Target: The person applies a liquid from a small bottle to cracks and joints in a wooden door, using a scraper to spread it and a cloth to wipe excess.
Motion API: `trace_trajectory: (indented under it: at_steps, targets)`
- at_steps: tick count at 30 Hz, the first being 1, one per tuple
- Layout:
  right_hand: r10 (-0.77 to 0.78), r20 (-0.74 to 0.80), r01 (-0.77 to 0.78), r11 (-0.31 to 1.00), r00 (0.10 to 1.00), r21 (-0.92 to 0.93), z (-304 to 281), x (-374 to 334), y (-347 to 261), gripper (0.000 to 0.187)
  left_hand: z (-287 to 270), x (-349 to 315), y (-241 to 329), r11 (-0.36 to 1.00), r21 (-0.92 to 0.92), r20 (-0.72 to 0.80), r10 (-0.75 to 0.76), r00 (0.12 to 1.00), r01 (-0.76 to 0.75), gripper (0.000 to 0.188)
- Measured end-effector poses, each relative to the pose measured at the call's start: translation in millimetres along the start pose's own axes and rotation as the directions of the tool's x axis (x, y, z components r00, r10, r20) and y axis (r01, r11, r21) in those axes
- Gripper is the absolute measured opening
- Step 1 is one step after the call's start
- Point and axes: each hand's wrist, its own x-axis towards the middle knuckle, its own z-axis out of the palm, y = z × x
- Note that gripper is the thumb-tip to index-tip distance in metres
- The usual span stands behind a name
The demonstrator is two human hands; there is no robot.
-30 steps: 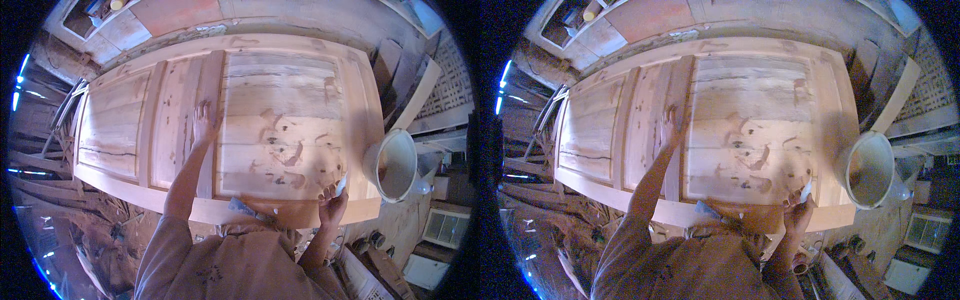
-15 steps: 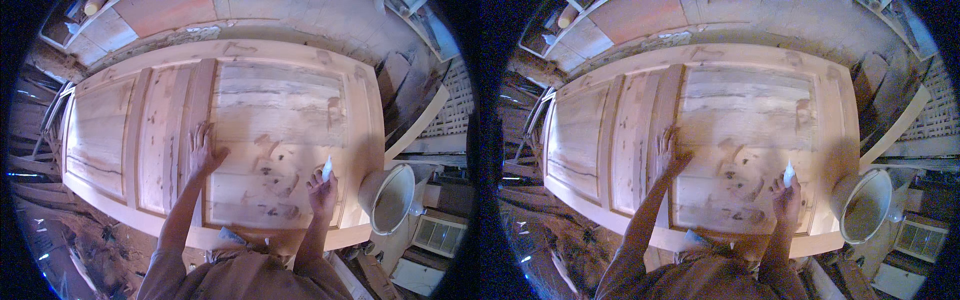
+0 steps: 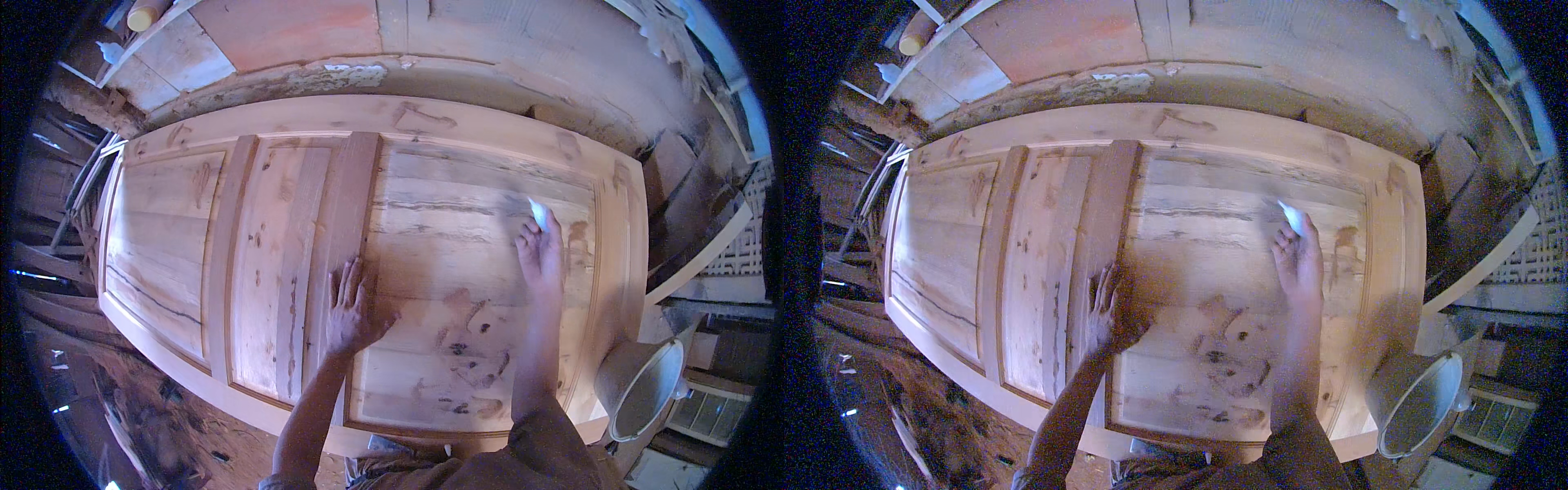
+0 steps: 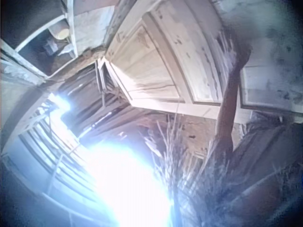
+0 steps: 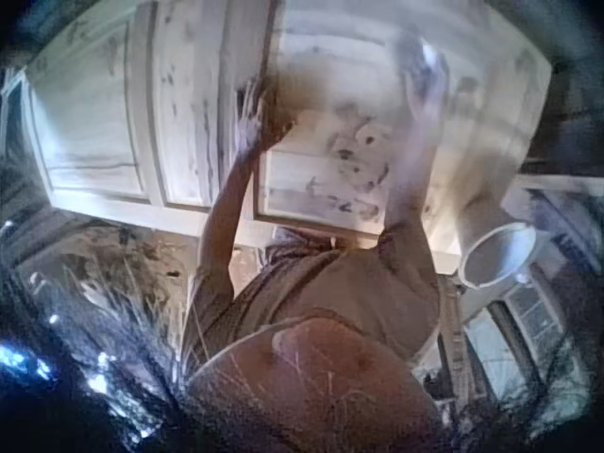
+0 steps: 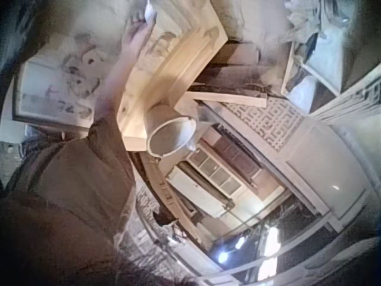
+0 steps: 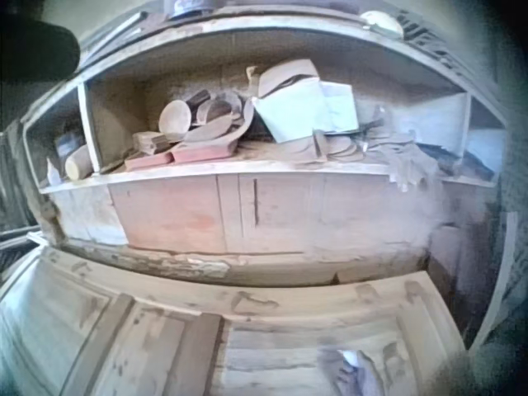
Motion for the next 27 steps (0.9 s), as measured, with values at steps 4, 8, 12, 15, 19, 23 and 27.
trace_trajectory:
  at_steps: [4,8,12,15,19,23,27]
  targets:
    - [0.0,-0.024,-0.003,0.991,1.0,-0.132,39.2,78.8,29.4,0.024,-6.4,0.0,-3.3,1.0,0.016,0.014,-0.012,1.0,0.012,0.093]
    - [-0.042,0.144,0.104,0.884,0.989,-0.455,55.1,145.5,42.3,0.023,-3.7,4.4,-0.9,1.0,-0.028,0.006,-0.006,1.0,0.006,0.09]
    - [-0.178,0.119,0.21,0.686,0.977,-0.697,89.1,171.4,66.3,0.026,-3.6,4.8,-3.4,0.999,-0.032,-0.003,0.01,1.0,-0.01,0.085]
    - [-0.314,0.216,0.346,0.454,0.925,-0.821,89.1,195.4,84.7,0.03,-2.6,2.9,-5.3,0.999,-0.04,-0.017,0.0,1.0,0.0,0.081]
    - [-0.39,0.332,0.418,0.161,0.859,-0.894,80.2,210.5,91.4,0.035,-4.7,7.3,-2.1,1.0,-0.017,0.017,-0.015,1.0,0.015,0.078]
    - [-0.372,0.345,0.427,0.165,0.862,-0.889,78.6,215.5,96.5,0.036,1.4,5.0,-3.7,0.999,-0.014,-0.007,-0.029,1.0,0.029,0.077]
    - [-0.402,0.368,0.441,0.103,0.838,-0.892,77.0,217.8,96.7,0.037,2.1,4.8,-4.2,1.0,-0.01,-0.003,-0.025,1.0,0.025,0.078]
